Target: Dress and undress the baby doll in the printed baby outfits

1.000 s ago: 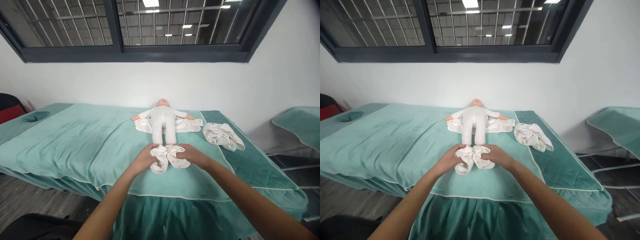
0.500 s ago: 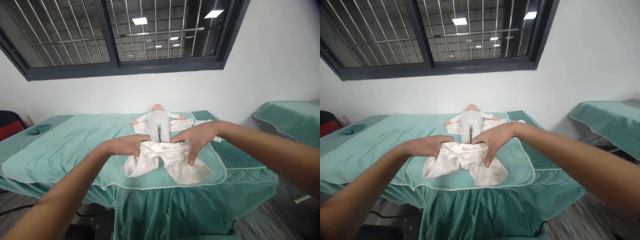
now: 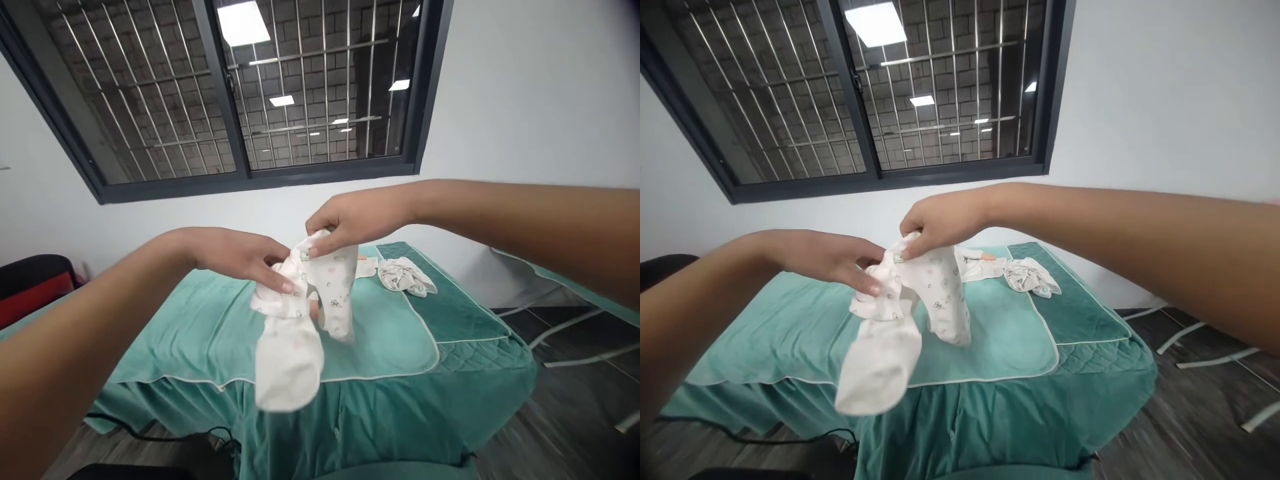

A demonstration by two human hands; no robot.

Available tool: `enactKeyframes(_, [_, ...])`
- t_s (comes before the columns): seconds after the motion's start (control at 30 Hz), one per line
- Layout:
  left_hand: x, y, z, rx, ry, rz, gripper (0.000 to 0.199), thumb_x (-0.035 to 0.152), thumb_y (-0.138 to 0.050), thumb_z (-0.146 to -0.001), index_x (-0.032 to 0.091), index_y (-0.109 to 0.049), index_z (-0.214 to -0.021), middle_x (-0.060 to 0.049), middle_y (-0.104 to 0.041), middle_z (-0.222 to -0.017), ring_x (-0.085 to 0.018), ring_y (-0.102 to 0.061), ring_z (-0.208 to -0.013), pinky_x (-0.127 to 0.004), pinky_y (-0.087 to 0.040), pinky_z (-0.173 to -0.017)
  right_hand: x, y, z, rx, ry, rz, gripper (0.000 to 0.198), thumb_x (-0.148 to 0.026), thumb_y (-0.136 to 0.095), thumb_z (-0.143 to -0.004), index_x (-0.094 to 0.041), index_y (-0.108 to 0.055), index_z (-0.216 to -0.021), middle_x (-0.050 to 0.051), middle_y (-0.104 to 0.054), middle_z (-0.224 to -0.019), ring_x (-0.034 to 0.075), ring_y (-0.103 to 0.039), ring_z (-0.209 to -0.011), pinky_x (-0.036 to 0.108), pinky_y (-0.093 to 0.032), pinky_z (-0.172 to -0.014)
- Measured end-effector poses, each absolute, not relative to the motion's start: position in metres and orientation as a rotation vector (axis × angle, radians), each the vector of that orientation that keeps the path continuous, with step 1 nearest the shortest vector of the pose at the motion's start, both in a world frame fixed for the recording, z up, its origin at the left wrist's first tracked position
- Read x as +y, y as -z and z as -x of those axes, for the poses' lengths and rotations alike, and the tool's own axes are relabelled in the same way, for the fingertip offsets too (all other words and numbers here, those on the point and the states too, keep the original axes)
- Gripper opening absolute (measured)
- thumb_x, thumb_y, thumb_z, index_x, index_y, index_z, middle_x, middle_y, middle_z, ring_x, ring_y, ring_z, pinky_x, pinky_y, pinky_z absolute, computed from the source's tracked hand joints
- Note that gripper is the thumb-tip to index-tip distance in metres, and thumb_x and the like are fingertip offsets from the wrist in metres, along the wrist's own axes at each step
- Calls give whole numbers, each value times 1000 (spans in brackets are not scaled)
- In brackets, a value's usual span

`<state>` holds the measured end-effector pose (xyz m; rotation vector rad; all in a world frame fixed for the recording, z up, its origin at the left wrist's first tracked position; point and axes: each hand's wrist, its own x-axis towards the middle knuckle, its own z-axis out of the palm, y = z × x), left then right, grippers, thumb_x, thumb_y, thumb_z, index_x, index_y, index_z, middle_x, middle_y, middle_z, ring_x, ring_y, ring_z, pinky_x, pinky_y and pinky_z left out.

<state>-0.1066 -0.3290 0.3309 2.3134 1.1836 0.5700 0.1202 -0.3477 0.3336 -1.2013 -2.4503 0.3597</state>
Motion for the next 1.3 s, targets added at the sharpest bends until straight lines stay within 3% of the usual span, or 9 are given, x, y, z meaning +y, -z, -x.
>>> enactKeyframes(0.1, [-342, -336, 101, 921, -15, -2240, 28, 37, -79, -64, 21, -72, -86, -1, -71, -84, -21, -67, -82, -27, -52, -72, -379, -359, -112, -2567, -190, 1168, 26, -40, -73, -78, -17, -63, -74, -1, -59, -74, 14, -57, -76, 24, -39, -62])
enactKeyframes(0.23, [-350, -340, 98, 706, -397, -2142, 29, 35, -79, -68, 20, -67, -90, -2, -70, -86, -20, -68, -80, -30, -54, -71, -394, -374, -114, -2620, -155, 1162, 20, -31, -78, -76, -18, -62, -78, 0, -62, -79, 15, -59, -76, 25, -41, -59])
enactKeyframes(0.43, [-356, -343, 95, 576, -780, -2101, 30, 31, -81, -68, 19, -55, -76, 2, -60, -66, -14, -62, -63, -26, -52, -60, -399, -375, -120, -2442, -541, 1009, 26, -38, -82, -73, -18, -68, -80, 1, -66, -82, 18, -66, -85, 26, -52, -67])
enactKeyframes(0.6, [-363, -349, 96, 585, -729, -2144, 30, 31, -82, -68, 19, -58, -79, 2, -59, -64, -14, -62, -62, -25, -50, -56, -397, -368, -119, -2237, -850, 861, 31, -45, -72, -83, -15, -67, -78, 1, -67, -80, 16, -68, -88, 25, -56, -75])
enactKeyframes(0.8, [-361, -350, 98, 526, -657, -2110, 29, 30, -80, -67, 19, -59, -83, 0, -64, -72, -16, -64, -66, -29, -52, -59, -393, -362, -112, -2112, -1195, 837, 32, -45, -58, -94, -15, -70, -92, 4, -70, -86, 16, -68, -81, 31, -59, -80])
enactKeyframes(1.07, [-361, -339, 88, 614, -892, -2087, 34, 18, -78, -63, 19, -44, -68, 5, -51, -62, -7, -50, -53, -21, -38, -49, -389, -355, -121, -2084, -1030, 994, 18, -39, -75, -80, -21, -74, -83, 1, -72, -81, 18, -69, -88, 28, -57, -78])
enactKeyframes(1.3, [-360, -341, 90, 764, -701, -2272, 34, 33, -79, -64, 21, -57, -87, 1, -63, -80, -14, -60, -70, -24, -44, -59, -388, -350, -123, -2207, -1040, 1005, 22, -40, -80, -74, -21, -68, -74, 2, -68, -78, 18, -66, -79, 31, -56, -72])
